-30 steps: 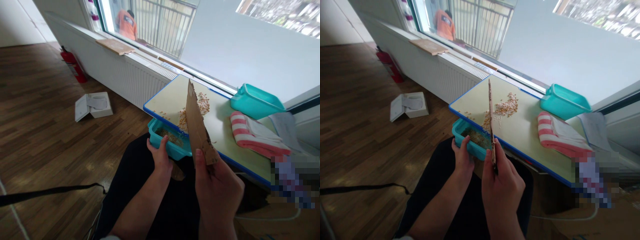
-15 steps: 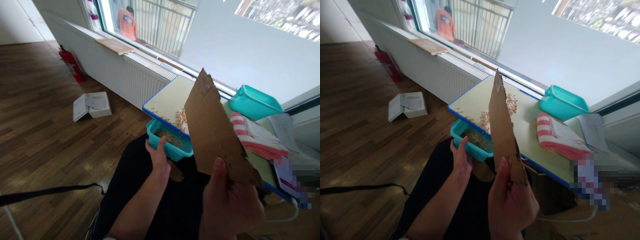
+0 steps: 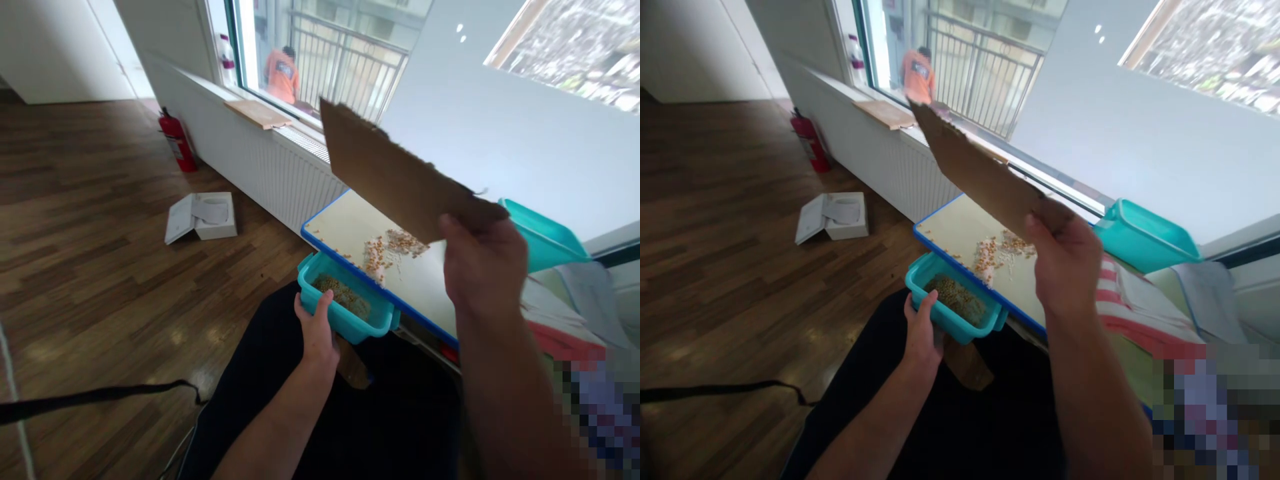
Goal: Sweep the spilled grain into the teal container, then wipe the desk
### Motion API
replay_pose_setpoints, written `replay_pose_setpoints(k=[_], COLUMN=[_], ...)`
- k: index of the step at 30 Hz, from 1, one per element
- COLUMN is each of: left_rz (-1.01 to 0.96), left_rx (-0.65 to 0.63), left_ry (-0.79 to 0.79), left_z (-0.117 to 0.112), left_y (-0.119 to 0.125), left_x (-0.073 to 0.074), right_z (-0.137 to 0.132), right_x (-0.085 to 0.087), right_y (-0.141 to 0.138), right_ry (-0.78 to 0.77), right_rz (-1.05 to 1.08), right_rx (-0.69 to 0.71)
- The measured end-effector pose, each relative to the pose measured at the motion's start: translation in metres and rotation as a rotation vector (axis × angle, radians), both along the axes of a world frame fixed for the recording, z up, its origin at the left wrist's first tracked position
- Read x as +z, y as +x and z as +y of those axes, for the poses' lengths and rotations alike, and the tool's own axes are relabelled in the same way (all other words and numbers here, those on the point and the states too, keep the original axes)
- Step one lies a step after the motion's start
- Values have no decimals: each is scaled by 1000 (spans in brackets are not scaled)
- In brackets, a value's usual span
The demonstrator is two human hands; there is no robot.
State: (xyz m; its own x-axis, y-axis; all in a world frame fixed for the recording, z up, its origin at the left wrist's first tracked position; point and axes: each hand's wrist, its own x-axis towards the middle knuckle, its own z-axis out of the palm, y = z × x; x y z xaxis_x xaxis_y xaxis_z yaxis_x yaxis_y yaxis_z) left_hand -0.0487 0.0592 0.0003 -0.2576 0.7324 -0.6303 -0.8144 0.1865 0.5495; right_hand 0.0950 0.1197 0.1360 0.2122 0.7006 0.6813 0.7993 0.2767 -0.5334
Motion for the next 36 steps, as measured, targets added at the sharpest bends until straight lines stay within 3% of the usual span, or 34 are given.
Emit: replay_pose_setpoints(k=[3,6,9,13,16,24,36], left_rz=[-36,-59,-78,-70,-58,-45,16], left_rx=[-26,-21,11,46,49,64,24], left_ry=[-18,-31,-36,-36,-33,-16,15], left_z=[-1,1,7,17,21,21,19], left_y=[-6,-13,-21,-34,-43,-50,-49], left_x=[-2,-5,-9,-8,-5,-3,-5], right_z=[78,133,159,165,163,147,137], right_x=[-2,-17,-31,-30,-22,-25,-21], right_y=[-7,-22,-40,-58,-64,-57,-34], right_ry=[-54,-166,-322,-461,-517,-560,-606], right_rz=[394,610,736,779,727,595,797], right_rx=[378,560,659,762,746,847,743])
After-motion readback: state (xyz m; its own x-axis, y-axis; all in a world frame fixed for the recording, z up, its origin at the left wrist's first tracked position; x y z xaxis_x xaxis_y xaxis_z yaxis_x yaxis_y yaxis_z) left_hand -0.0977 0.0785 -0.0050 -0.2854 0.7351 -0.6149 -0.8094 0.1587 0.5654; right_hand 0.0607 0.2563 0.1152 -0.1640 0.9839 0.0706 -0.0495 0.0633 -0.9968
